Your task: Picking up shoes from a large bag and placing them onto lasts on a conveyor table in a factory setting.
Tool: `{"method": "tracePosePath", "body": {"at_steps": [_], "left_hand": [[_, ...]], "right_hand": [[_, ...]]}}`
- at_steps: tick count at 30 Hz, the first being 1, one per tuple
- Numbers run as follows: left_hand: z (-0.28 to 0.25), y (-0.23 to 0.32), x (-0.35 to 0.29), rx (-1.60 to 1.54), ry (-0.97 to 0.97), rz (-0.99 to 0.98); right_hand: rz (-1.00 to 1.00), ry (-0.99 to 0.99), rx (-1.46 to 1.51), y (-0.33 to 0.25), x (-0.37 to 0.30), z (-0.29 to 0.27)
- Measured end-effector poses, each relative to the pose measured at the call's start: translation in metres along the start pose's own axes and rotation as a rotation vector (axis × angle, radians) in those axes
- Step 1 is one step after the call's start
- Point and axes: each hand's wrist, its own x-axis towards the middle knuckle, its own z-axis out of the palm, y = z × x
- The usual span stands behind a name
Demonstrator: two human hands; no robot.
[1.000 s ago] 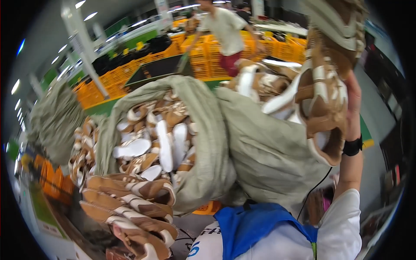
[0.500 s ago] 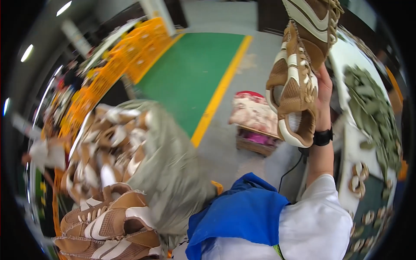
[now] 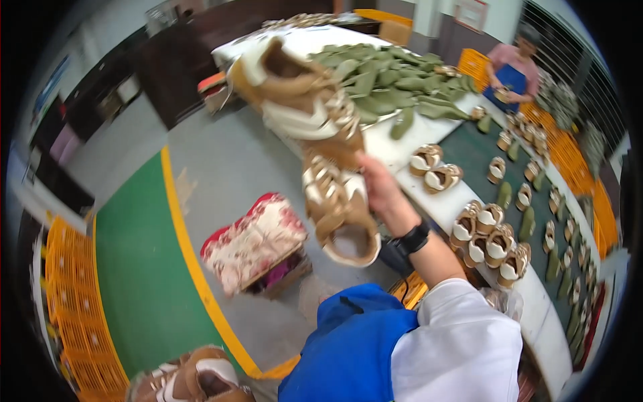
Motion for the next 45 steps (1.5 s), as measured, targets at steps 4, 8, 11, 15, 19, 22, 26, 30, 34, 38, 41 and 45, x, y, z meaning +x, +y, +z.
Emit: {"method": "tracePosePath", "body": {"at_steps": [4,8,11,15,19,22,26,30,34,38,41,45], "left_hand": [[0.068,0.005,0.070,0.043,-0.188,0.083],[0.151,0.011,0.121,0.116,-0.314,0.160],[0.228,0.018,0.160,0.159,-0.416,0.233],[0.361,0.028,0.199,0.174,-0.593,0.333],[0.487,0.032,0.225,0.159,-0.754,0.428],[0.556,0.030,0.242,0.173,-0.829,0.469],[0.705,0.062,0.233,-0.026,-1.035,0.654],[0.927,0.067,0.234,0.111,-1.162,1.234],[1.119,0.056,0.202,0.194,-1.125,1.649],[1.271,0.018,0.163,0.376,-1.225,1.732],[1.353,-0.021,0.148,0.481,-1.254,1.815],[1.429,-0.111,0.157,0.881,-1.397,1.764]], "right_hand": [[0.023,-0.010,0.105,0.000,-0.001,-0.028],[-0.049,-0.010,0.187,-0.013,0.021,-0.069],[-0.127,-0.002,0.243,-0.042,0.035,-0.107],[-0.255,0.117,0.243,-0.098,0.028,-0.164],[-0.466,0.324,0.161,-0.153,0.002,-0.208],[-0.678,0.285,0.146,-0.168,-0.040,-0.263],[-0.859,0.771,0.153,-0.172,-0.101,-0.267],[-1.055,0.995,0.064,-0.153,-0.123,-0.277],[-1.172,1.168,-0.074,-0.154,-0.096,-0.245],[-1.276,1.458,0.027,-0.146,-0.071,-0.227],[-1.358,1.560,-0.043,-0.156,-0.035,-0.221],[-1.405,1.820,-0.014,-0.172,0.011,-0.231]]}}
